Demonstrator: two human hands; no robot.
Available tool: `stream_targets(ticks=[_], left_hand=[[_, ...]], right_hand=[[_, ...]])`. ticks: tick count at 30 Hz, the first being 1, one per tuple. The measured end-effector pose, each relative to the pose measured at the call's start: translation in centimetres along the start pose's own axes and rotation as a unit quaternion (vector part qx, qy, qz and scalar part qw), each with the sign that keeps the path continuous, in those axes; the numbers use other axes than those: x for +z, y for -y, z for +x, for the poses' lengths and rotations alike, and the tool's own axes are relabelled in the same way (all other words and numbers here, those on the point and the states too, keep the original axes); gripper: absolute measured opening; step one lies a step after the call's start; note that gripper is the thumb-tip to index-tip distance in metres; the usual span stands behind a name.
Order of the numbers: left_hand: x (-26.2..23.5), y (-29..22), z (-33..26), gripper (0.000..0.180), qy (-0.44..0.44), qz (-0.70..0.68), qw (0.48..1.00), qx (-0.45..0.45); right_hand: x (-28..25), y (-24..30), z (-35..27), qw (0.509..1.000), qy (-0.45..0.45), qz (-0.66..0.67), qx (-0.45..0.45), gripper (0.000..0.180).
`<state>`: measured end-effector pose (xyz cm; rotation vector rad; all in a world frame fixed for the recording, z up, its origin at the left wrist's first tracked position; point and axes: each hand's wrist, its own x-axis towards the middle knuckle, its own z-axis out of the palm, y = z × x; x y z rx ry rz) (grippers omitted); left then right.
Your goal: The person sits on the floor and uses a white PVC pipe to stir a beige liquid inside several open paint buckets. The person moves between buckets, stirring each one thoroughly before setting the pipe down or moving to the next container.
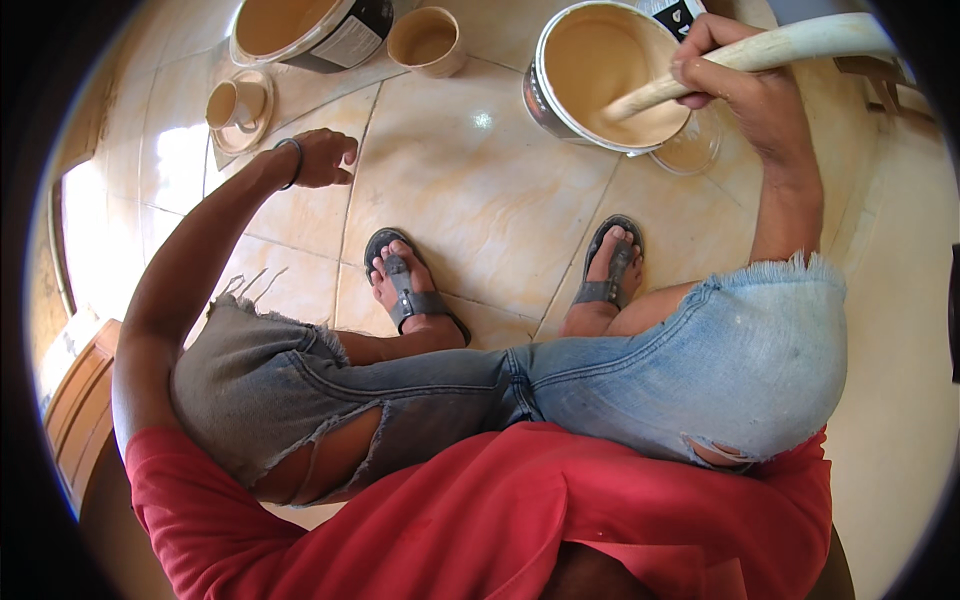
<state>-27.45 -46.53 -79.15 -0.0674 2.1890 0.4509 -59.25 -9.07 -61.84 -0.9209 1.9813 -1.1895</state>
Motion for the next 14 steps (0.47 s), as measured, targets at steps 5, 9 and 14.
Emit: stream_targets(ticks=[5,9,14], left_hand=[[-0.1,0.1,0.3,0.037,-0.022,0.001,1.0,0.017],[-0.5,-0.4,1.0,0.038,-0.028,-0.013,0.999,0.018],[0.0,-0.1,0.5,0.038,-0.032,-0.005,0.999,0.027]], right_hand=[[2.2,-0.2,0.5,0.984,-0.143,-0.01,-0.109,0.006],[-0.1,0.9,0.7,0.969,-0.123,-0.187,-0.106,0.007],[-2.3,-0.6,0.6,0.988,0.016,-0.152,-0.032,0.006]])
